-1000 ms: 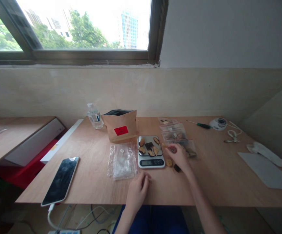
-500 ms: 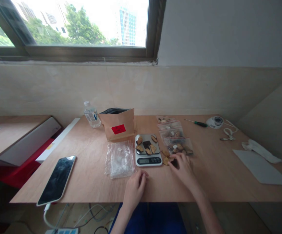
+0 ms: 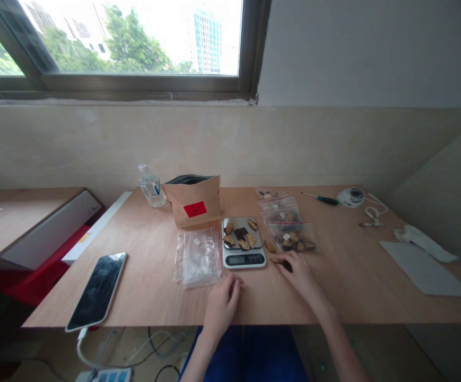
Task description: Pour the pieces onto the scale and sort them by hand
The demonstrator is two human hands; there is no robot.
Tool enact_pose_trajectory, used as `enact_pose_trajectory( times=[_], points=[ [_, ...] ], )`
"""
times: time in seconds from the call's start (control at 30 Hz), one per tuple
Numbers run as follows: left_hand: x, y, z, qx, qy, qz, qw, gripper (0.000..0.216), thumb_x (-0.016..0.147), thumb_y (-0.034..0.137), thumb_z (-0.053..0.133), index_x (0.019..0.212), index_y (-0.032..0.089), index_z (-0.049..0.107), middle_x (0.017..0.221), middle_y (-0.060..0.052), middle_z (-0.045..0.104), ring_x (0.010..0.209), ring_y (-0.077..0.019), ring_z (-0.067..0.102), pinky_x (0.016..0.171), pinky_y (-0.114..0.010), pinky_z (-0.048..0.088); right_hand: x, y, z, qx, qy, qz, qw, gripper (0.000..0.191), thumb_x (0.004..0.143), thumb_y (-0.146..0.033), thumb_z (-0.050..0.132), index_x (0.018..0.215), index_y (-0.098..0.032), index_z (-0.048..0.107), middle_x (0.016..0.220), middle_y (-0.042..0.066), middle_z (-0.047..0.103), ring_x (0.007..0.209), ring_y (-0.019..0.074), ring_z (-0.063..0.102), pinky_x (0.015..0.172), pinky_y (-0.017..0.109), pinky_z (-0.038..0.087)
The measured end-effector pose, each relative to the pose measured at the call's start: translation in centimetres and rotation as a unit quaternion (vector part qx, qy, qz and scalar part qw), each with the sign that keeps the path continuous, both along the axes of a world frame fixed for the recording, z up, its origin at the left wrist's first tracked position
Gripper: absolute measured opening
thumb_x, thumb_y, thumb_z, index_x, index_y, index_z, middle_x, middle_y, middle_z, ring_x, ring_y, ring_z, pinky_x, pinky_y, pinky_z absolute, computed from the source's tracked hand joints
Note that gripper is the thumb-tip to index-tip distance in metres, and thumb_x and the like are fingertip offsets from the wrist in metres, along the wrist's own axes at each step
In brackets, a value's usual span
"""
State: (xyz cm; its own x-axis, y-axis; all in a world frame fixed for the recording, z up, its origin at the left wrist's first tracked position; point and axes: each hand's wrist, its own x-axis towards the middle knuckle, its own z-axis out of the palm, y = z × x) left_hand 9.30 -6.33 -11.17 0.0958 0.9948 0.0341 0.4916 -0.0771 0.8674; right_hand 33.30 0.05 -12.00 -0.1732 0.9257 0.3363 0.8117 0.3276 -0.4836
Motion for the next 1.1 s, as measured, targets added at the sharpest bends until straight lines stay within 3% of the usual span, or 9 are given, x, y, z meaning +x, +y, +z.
enact_pose_trajectory(
  times=[0.13, 0.23, 0.33, 0.53, 0.73, 0.9, 1.1],
  points=[
    [0.0, 0.0, 0.0, -0.002, -0.001, 0.003, 1.000, 0.027, 0.091, 0.031, 0.033, 0.088, 0.021, 0.058, 0.082, -0.004, 0.065, 0.079, -0.0187, 0.061, 0.074, -0.029, 0.042, -1.6, 2.0, 2.6, 0.041, 0.032, 0.000, 0.999, 0.016, 0.085, -0.026, 0.052, 0.080, -0.019, 0.065, 0.085, 0.007, 0.061, 0.083, 0.0223, 0.055, 0.076, 0.035, 0.046],
    [0.1, 0.0, 0.0, -0.005, -0.007, 0.004, 1.000, 0.027, 0.092, 0.032, 0.032, 0.088, 0.021, 0.057, 0.082, -0.003, 0.064, 0.079, -0.0183, 0.061, 0.073, -0.028, 0.042, -4.3, 5.1, 4.4, 0.088, 0.014, 0.012, 0.996, 0.014, 0.085, -0.024, 0.053, 0.082, -0.019, 0.066, 0.087, 0.006, 0.060, 0.085, 0.0224, 0.053, 0.078, 0.036, 0.045],
    [0.1, 0.0, -0.1, -0.005, -0.007, 0.004, 1.000, 0.027, 0.092, 0.032, 0.032, 0.088, 0.021, 0.057, 0.083, -0.003, 0.064, 0.080, -0.0182, 0.061, 0.073, -0.028, 0.042, -7.1, 8.6, 5.0, 0.104, -0.029, 0.031, 0.994, 0.012, 0.083, -0.019, 0.055, 0.084, -0.018, 0.067, 0.086, 0.008, 0.059, 0.088, 0.0239, 0.051, 0.081, 0.038, 0.045],
    [0.0, 0.0, -0.4, 0.003, -0.008, 0.009, 1.000, 0.027, 0.092, 0.030, 0.033, 0.087, 0.020, 0.058, 0.083, -0.004, 0.064, 0.080, -0.0182, 0.061, 0.072, -0.028, 0.042, -9.0, 11.3, 3.9, 0.079, -0.091, 0.055, 0.991, 0.016, 0.080, -0.012, 0.056, 0.088, -0.018, 0.067, 0.089, 0.009, 0.057, 0.094, 0.0264, 0.051, 0.085, 0.042, 0.046],
    [0.0, 0.0, -0.4, -0.006, -0.007, 0.005, 1.000, 0.026, 0.092, 0.031, 0.033, 0.088, 0.021, 0.057, 0.082, -0.003, 0.064, 0.079, -0.0180, 0.060, 0.072, -0.027, 0.041, -6.3, 9.8, 2.6, 0.107, 0.075, 0.042, 0.991, 0.037, 0.079, -0.021, 0.058, 0.116, -0.019, 0.051, 0.113, 0.010, 0.046, 0.107, 0.0230, 0.051, 0.094, 0.039, 0.044],
    [0.0, 0.2, -0.4, -0.004, -0.004, 0.002, 1.000, 0.026, 0.092, 0.031, 0.033, 0.088, 0.021, 0.057, 0.082, -0.003, 0.063, 0.079, -0.0181, 0.060, 0.072, -0.028, 0.041, -5.0, 9.5, 1.1, 0.092, 0.151, -0.021, 0.984, 0.036, 0.077, -0.044, 0.061, 0.099, -0.017, 0.055, 0.098, 0.010, 0.053, 0.092, 0.0238, 0.056, 0.080, 0.040, 0.049],
    [0.0, 0.0, -0.4, -0.005, -0.004, 0.005, 1.000, 0.027, 0.092, 0.032, 0.033, 0.088, 0.020, 0.057, 0.083, -0.004, 0.063, 0.080, -0.0183, 0.060, 0.073, -0.028, 0.041, -6.2, 9.6, 0.6, 0.063, 0.195, -0.044, 0.978, 0.044, 0.078, -0.058, 0.053, 0.091, -0.016, 0.057, 0.090, 0.011, 0.058, 0.080, 0.0222, 0.058, 0.073, 0.038, 0.051]
  ],
)
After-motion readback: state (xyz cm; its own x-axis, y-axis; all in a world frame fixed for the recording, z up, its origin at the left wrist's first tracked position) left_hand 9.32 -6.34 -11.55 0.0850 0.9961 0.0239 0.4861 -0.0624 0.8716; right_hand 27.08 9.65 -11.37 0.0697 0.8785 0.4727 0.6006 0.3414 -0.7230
